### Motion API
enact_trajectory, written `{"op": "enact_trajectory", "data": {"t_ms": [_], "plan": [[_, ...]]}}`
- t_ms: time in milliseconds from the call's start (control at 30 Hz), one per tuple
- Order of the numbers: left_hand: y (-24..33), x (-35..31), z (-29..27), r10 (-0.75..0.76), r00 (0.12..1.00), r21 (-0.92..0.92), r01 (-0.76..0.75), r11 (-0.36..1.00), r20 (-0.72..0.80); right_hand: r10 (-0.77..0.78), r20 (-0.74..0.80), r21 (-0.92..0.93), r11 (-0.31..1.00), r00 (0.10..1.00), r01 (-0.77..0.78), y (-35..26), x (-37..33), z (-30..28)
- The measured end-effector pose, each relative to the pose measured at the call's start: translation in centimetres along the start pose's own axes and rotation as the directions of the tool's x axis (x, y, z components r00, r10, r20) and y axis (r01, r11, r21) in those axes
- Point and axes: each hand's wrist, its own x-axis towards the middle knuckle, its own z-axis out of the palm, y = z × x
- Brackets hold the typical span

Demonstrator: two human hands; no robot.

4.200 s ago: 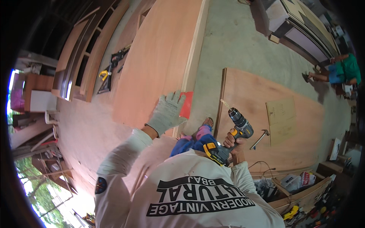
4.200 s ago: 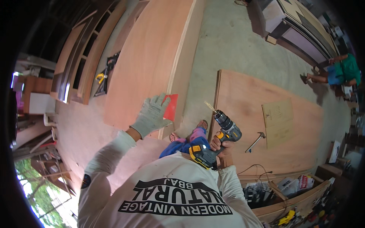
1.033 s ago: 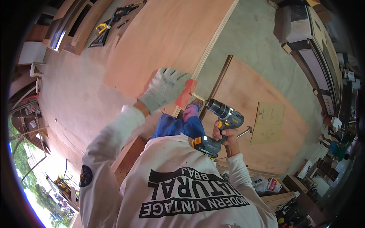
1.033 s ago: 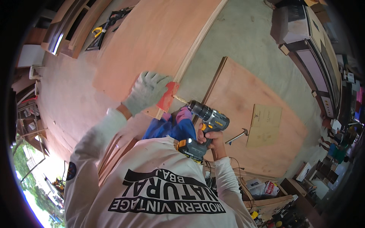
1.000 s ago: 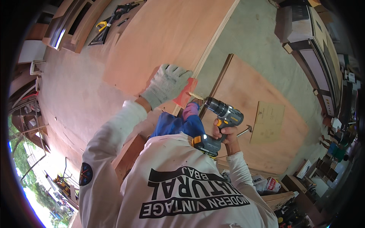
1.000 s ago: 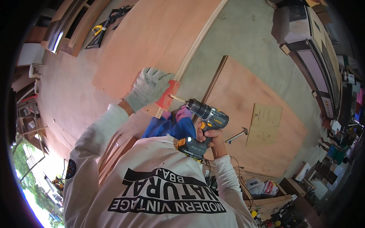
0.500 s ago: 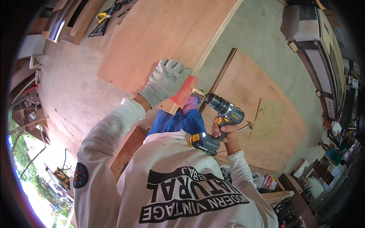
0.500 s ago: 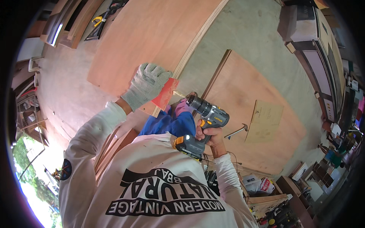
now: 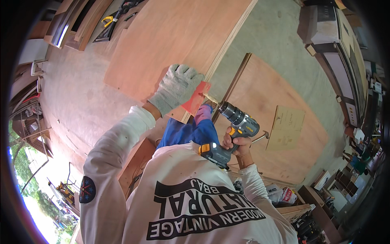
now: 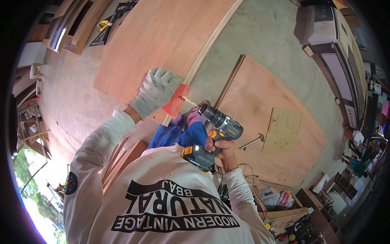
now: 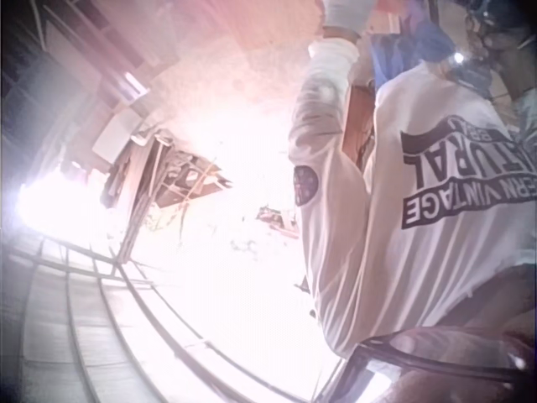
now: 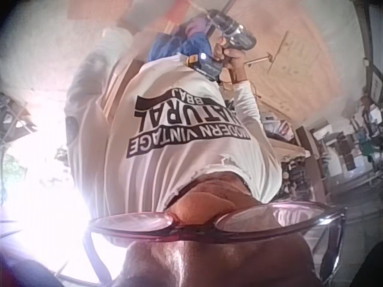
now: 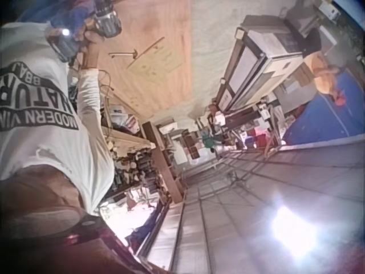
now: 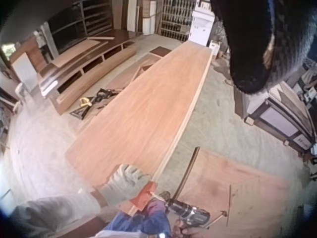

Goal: The person takes a heat gun from a storage rack, plugs it into an outlet, and uses it to heat a red component while holding it by hand on a wooden board. Then, the person uses a cordless drill to drive a screw into the component on the board.

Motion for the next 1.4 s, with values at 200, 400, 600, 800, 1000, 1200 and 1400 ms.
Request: {"op": "enact_trajectory", "data": {"t_ms": [200, 400, 600, 800, 1000, 1200, 1400], "plan": [[0.1, -0.1, -0.3, -0.007, 1.000, -0.029, 0.007, 1.000, 0.019, 0.028, -0.013, -0.052, 0.998, 1.000, -0.029, -1.1, 1.5, 0.7], [-0.1, -0.1, -0.2, -0.018, 0.999, -0.018, 0.019, 1.000, 0.030, 0.053, 0.049, -0.050, 0.997, 0.997, -0.051, -1.5, 1.6, 1.0], [0.1, -0.1, -0.2, -0.014, 1.000, -0.017, 0.014, 1.000, -0.003, 0.033, 0.028, -0.049, 0.998, 0.999, -0.032, -1.4, 2.3, 0.5], [-0.1, -0.1, -0.4, 0.002, 0.998, -0.029, 0.000, 1.000, 0.060, 0.085, -0.019, -0.164, 0.983, 0.996, -0.087, -1.4, 0.6, 0.0], [-0.3, -0.1, -0.2, -0.024, 0.999, -0.058, 0.026, 0.998, 0.042, -0.019, -0.061, -0.051, 0.999, 0.998, 0.015, -1.3, -0.8, 0.4], [-0.1, 0.1, -0.3, -0.024, 0.998, -0.025, 0.026, 0.999, 0.058, 0.105, -0.007, -0.143, 0.984, 0.994, -0.105, -1.6, 1.4, 1.5], [0.1, -0.1, -0.4, -0.032, 0.997, -0.011, 0.032, 0.999, 0.072, 0.178, 0.031, -0.158, 0.972, 0.983, -0.172, -1.3, 1.5, 1.3]]}}
